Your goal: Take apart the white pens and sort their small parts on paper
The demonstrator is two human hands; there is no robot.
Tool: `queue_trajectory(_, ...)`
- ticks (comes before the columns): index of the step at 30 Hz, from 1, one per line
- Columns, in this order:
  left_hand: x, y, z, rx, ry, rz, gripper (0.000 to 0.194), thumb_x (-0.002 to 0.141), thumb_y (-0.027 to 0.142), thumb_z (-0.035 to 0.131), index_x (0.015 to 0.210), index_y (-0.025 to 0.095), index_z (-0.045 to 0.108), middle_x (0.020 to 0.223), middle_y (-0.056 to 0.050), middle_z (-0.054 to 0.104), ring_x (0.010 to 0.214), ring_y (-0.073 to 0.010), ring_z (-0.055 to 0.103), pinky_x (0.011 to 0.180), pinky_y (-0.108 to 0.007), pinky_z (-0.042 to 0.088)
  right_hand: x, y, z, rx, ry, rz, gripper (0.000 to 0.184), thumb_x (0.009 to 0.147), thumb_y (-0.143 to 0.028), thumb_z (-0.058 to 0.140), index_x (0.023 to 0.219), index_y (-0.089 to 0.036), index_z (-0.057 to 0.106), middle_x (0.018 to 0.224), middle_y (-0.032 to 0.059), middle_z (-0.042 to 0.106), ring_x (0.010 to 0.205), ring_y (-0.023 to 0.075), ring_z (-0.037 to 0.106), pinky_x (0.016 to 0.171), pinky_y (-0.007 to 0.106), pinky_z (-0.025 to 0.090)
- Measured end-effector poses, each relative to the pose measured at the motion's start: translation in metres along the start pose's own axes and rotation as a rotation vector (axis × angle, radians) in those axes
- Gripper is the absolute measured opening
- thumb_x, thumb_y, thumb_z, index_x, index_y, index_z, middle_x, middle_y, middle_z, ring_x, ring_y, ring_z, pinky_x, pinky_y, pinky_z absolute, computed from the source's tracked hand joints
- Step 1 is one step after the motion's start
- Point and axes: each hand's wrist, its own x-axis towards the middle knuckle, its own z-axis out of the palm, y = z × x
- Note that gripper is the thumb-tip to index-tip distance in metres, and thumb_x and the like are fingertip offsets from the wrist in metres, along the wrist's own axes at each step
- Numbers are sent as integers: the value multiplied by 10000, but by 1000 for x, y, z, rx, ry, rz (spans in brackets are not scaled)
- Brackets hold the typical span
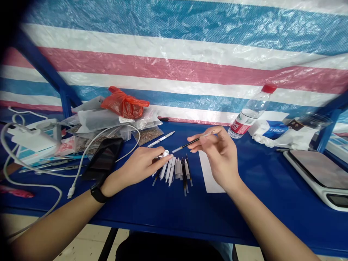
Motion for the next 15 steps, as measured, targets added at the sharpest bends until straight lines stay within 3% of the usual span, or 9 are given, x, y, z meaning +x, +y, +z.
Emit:
queue_trajectory(4,-4,10,5,-5,45,105,409,1068,397,464,711,211,392,556,72,403,471,-94,392,508,-263,209,-11,1,6,-76,-99,-99,170,928,-323,745,920,-248,593,891,17,803,740,170,762,688,299,631)
queue_trajectory(10,-6,11,5,-45,13,102,422,1073,399,432,700,210,382,565,64,416,489,-93,395,515,-260,233,-21,10,15,-334,-361,49,139,950,-363,694,965,-228,665,918,48,748,793,182,709,699,305,587)
queue_trajectory(15,-4,13,4,-141,13,-33,455,1043,432,470,682,219,291,530,81,327,457,-83,324,500,-255,219,-3,4,-2,-482,-296,47,254,895,-498,703,968,-256,677,953,56,733,812,220,671,687,337,529)
